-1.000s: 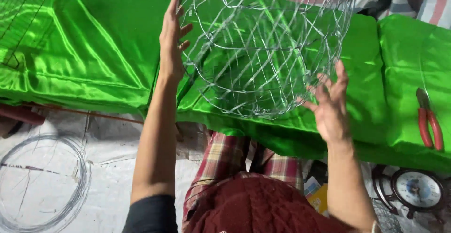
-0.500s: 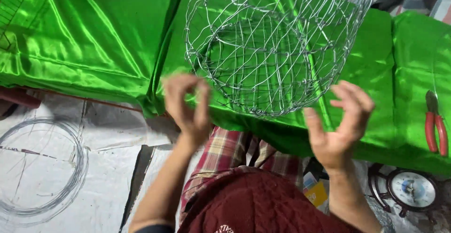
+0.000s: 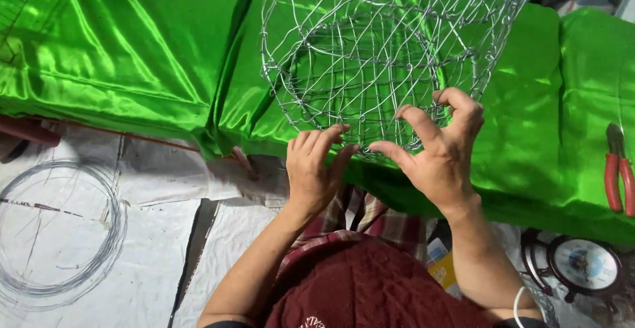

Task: Securing a wire mesh to a circular wire rim by bending the wire ends with hands.

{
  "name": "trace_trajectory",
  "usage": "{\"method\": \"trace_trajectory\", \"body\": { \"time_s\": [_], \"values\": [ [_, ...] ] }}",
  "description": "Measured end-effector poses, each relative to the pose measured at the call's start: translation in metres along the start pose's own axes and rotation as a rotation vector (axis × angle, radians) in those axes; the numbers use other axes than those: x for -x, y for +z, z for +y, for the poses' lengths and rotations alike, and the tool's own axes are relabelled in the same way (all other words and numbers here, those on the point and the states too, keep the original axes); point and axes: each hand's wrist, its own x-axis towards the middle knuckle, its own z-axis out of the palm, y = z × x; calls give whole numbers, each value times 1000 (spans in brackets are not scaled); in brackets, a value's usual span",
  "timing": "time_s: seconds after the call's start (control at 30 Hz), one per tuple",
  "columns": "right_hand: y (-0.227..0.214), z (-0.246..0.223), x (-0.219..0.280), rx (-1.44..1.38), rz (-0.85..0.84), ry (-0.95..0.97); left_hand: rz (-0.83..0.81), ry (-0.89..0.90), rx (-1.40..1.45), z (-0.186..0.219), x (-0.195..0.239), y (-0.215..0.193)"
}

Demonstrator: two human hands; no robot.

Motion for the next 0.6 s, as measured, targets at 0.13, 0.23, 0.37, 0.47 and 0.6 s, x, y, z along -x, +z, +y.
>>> {"method": "trace_trajectory", "body": {
  "time_s": [0.13, 0.23, 0.37, 0.47, 0.6],
  "values": [
    [9, 7, 1, -46, 25, 48, -2, 14, -19, -4, 1, 4],
    [4, 15, -1, -27, -51, -14, -6, 27, -7, -7, 0, 4],
    [1, 30, 2, -52, -193, -74, -18, 60, -104, -13, 6, 13],
    [8, 35, 7, -56, -155, -88, 20, 62, -148, -13, 9, 23],
    [12, 31, 3, -85, -71, -77, 75, 74, -136, -13, 9, 30]
  ]
}}
